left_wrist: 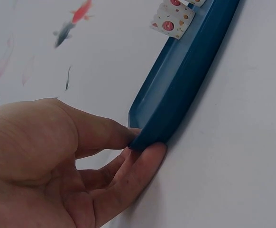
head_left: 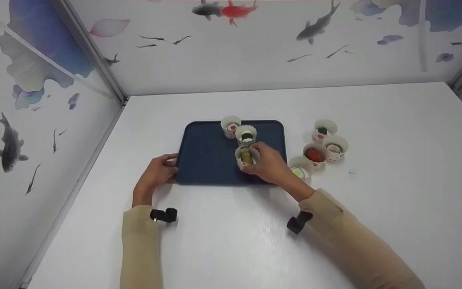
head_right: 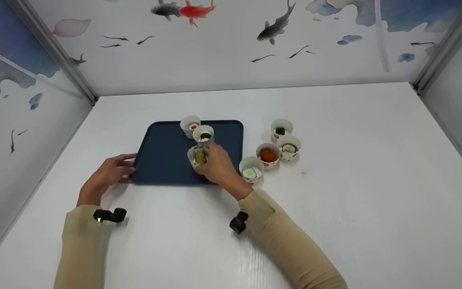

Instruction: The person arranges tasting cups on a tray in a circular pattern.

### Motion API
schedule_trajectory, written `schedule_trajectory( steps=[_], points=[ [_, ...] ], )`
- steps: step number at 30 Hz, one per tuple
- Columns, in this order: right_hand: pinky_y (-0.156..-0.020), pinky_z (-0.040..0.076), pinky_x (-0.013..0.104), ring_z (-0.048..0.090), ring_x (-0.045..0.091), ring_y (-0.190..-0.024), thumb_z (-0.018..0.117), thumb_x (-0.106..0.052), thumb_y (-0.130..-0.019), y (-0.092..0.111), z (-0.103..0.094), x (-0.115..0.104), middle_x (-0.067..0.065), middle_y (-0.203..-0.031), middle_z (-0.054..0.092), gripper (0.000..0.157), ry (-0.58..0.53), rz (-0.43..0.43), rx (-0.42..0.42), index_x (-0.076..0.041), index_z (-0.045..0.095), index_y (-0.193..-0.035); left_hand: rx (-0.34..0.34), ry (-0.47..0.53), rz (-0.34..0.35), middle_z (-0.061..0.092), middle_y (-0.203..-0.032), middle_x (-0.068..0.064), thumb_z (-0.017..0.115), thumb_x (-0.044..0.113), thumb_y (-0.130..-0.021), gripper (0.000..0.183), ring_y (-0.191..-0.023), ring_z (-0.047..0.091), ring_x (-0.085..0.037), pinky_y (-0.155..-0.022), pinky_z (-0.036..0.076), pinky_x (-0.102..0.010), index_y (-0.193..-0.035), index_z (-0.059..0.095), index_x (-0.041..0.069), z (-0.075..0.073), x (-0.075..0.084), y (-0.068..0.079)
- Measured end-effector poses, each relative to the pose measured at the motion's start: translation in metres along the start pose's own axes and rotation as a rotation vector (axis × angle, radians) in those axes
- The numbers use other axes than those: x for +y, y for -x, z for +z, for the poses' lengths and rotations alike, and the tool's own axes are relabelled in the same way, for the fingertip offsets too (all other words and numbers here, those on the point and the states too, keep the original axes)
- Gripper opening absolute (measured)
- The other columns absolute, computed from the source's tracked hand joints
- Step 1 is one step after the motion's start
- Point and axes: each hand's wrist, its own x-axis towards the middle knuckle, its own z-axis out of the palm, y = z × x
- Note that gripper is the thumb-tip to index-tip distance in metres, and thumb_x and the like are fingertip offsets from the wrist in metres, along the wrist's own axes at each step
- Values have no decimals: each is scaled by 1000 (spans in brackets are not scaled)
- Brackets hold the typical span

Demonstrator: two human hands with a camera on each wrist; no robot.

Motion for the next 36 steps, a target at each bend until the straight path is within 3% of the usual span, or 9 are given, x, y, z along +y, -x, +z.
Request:
schedule_trajectory(
  steps=[9,18,36],
  points=[
    [-108,46,46,56,30,-121,81,-18,-83,-9,12,4,16,-134,59,65,-70,20,47,-2,50,-138,-4,-7,-2,53,-140,-27,49,0,-100,55,-121,61,-35,-85,60,-32,-153,39,5,-1,0,0],
    [-110,44,47,53,32,-128,81,-14,-82,-14,20,0,19,-140,55,72,-104,45,74,-1,45,-143,-5,-12,-25,52,-142,-25,49,1,-100,55,-120,60,-32,-86,60,-32,-154,39,8,-2,-1,-1],
    [-109,45,46,55,33,-126,85,-15,-79,-19,25,-2,21,-134,56,70,-150,19,121,3,48,-136,11,-6,-23,53,-140,-25,49,0,-99,55,-121,60,-33,-86,60,-31,-153,41,8,0,-1,0]
  ],
)
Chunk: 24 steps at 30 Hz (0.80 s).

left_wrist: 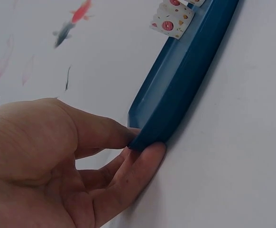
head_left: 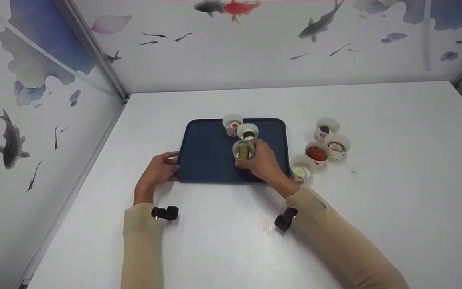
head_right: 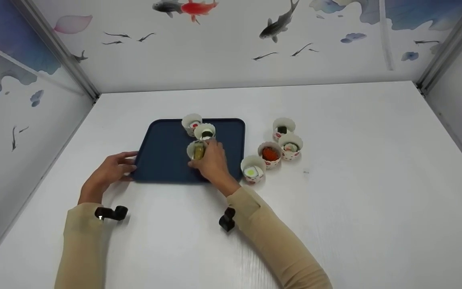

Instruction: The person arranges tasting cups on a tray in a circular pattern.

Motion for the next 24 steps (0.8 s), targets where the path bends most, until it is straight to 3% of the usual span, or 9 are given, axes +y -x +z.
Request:
schedule_trajectory(
  steps=[10,19,24],
  points=[
    [-108,46,45,55,33,-123,80,-2,-80,5,-2,0,23,-130,57,64,-35,-68,26,6,48,-136,2,-23,-4,53,-140,-25,50,0,-99,55,-121,60,-34,-87,60,-34,-153,40,7,0,2,-3],
    [-96,50,41,59,27,-109,79,-4,-82,7,-5,3,20,-122,63,60,-43,-80,30,4,52,-134,-3,-10,-9,53,-139,-25,50,0,-99,55,-121,60,-33,-89,59,-34,-153,41,8,1,2,0],
    [-96,51,40,61,26,-108,80,-6,-82,11,-12,2,18,-121,66,59,-65,-80,15,3,54,-134,-7,-4,-7,52,-141,-25,49,0,-99,56,-121,60,-33,-89,59,-34,-153,40,7,0,1,-1]
  ],
)
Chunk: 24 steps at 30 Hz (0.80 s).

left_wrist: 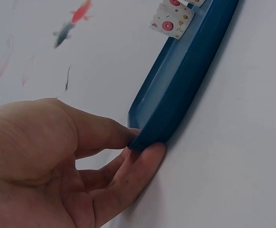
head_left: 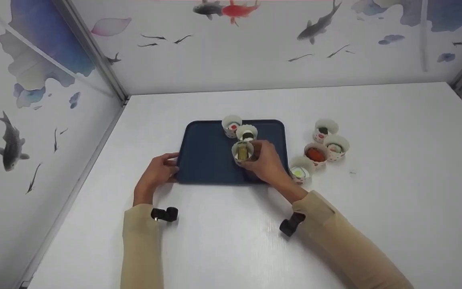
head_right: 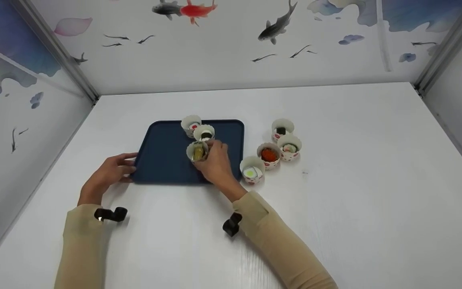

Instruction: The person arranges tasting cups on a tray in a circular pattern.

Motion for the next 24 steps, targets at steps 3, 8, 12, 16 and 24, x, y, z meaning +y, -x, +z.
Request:
schedule_trajectory(
  steps=[3,8,12,16,24],
  points=[
    [-101,49,42,59,27,-115,80,-8,-84,7,-6,-4,17,-127,62,62,-1,12,-17,1,51,-138,2,2,-9,53,-141,-25,49,-1,-99,56,-121,60,-33,-90,59,-35,-153,40,8,0,0,0],
    [-113,43,47,51,30,-129,78,-15,-86,23,-18,-14,17,-138,50,64,32,33,-44,-2,48,-141,3,12,-10,53,-139,-25,49,-1,-99,55,-116,61,-29,-85,60,-32,-153,40,6,1,2,1],
    [-116,40,50,47,32,-135,77,-19,-88,33,-31,-17,16,-144,46,58,85,-1,-46,-5,54,-138,2,10,-10,52,-140,-24,49,-1,-99,55,-117,61,-29,-84,60,-31,-153,40,7,1,2,1],
    [-109,46,50,51,34,-130,77,-23,-88,39,-47,-16,16,-145,46,55,112,-55,-44,-8,56,-137,-5,3,-5,52,-142,-24,49,1,-100,55,-123,59,-34,-87,59,-33,-154,39,8,0,0,0],
    [-106,50,50,53,36,-130,76,-18,-89,45,-80,-13,13,-145,47,54,124,-141,-34,-10,55,-138,3,-8,-2,52,-142,-25,48,1,-100,55,-124,59,-35,-88,59,-33,-154,38,8,0,-1,0]
  ],
)
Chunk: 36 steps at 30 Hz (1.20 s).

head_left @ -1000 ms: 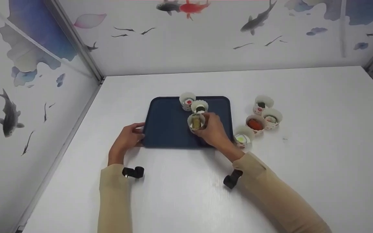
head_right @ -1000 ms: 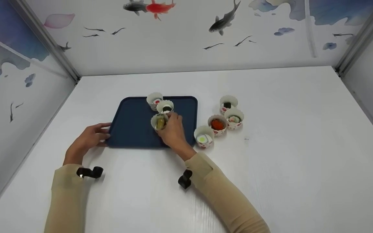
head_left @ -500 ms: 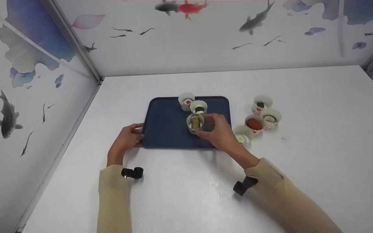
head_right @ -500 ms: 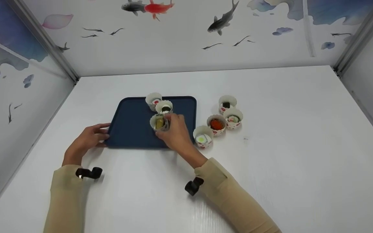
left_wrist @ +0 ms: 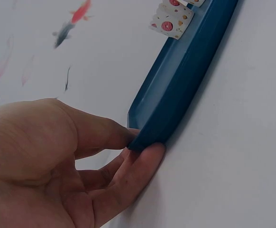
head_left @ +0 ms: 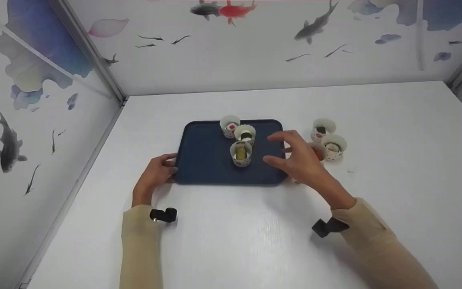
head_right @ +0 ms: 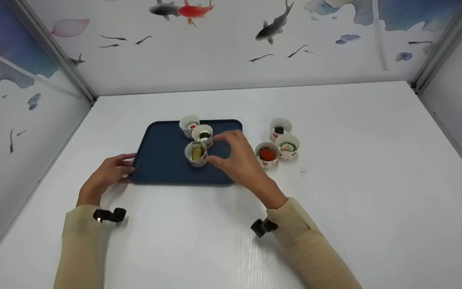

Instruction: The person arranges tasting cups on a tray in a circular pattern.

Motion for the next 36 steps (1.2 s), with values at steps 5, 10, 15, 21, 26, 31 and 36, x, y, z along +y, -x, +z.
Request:
schedule_trajectory(
  steps=[5,10,15,21,26,31,36],
  points=[
    [-111,45,52,48,32,-136,75,-13,-89,1,-20,6,13,-146,48,56,15,-83,16,-8,53,-141,-5,3,-3,51,-143,-25,49,2,-101,55,-124,59,-35,-88,59,-33,-154,38,9,0,0,1],
    [-110,44,56,48,37,-134,75,-16,-90,1,-43,16,11,-150,45,58,-8,-93,-9,-11,52,-143,-4,6,-3,52,-143,-25,49,2,-101,55,-123,59,-33,-88,59,-33,-154,39,9,0,-1,0],
    [-108,46,57,50,42,-133,76,-22,-90,-2,-65,33,9,-150,44,60,4,-63,-16,-15,51,-144,-6,8,4,52,-143,-25,48,2,-101,55,-123,59,-34,-89,59,-33,-154,39,8,1,-1,1],
    [-110,44,57,49,34,-135,74,-25,-92,-7,-83,55,8,-147,49,55,29,-72,100,-16,54,-142,-2,6,3,52,-142,-25,48,1,-101,55,-123,60,-35,-86,59,-31,-154,38,8,0,0,2],
    [-112,43,49,46,23,-136,75,-29,-91,-9,-96,71,5,-145,52,56,61,-48,194,-16,56,-142,0,4,-3,52,-142,-25,49,0,-100,55,-123,60,-35,-87,59,-31,-154,38,8,0,2,3],
    [-112,41,56,44,32,-138,75,-33,-90,-7,-108,87,10,-151,47,62,83,11,176,-16,51,-146,-2,14,-4,52,-142,-24,49,0,-100,55,-122,60,-34,-87,59,-32,-154,39,8,0,2,3],
    [-112,39,61,40,40,-140,75,-34,-91,-7,-116,103,16,-155,42,70,101,52,116,-16,44,-151,-4,13,0,53,-142,-25,49,0,-100,55,-121,60,-33,-85,59,-31,-154,39,8,-1,1,2]
  ],
)
